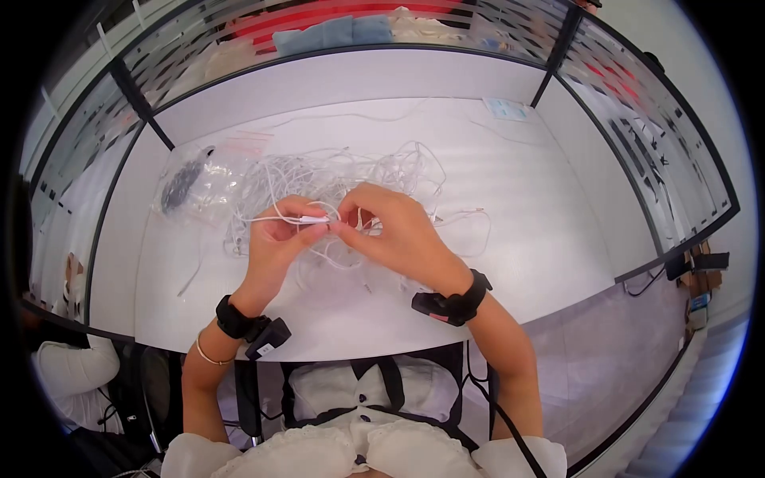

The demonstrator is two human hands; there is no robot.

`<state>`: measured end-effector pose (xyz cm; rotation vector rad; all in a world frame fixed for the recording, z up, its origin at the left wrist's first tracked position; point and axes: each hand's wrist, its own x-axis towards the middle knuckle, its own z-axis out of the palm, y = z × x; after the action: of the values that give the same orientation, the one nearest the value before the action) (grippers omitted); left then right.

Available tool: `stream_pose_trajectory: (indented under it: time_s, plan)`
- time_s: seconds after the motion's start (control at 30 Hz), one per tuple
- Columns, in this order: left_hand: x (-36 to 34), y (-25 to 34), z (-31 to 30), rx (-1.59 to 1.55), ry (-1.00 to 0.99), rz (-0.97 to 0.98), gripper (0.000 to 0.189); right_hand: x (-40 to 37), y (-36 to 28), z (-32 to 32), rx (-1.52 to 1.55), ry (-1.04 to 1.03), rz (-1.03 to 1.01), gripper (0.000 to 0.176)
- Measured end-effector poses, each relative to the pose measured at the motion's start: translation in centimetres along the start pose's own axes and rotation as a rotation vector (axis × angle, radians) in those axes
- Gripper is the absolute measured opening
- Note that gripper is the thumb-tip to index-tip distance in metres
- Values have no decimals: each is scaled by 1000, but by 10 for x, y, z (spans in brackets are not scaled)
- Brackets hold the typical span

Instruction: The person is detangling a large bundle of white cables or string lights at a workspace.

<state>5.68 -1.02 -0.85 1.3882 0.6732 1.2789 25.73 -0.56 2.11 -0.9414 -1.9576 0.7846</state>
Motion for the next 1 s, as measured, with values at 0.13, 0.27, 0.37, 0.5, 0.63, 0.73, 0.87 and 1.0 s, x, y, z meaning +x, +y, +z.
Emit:
stream_pose_trajectory:
  time_s: [0.13,0.27,0.37,0.5,0.63,0.73,0.87,1.0]
  plan:
    - [0,1,1,89,39,99,18,3,2,0,9,86,-90,12]
    - [0,4,2,107,67,139,18,4,0,-2,53,186,-117,10]
    - [-1,10,2,80,94,123,18,4,2,-10,136,270,-36,11]
    - [1,16,1,65,158,159,17,3,-1,-21,426,319,68,13]
    - [1,18,0,71,186,220,14,3,-3,-26,491,330,70,15]
    - [2,23,-2,65,246,250,14,1,-4,-28,509,410,32,16]
    - [3,27,-5,70,297,314,13,-1,-3,-37,489,507,-2,16]
    - [3,26,0,49,265,331,13,3,-2,-41,479,374,75,14]
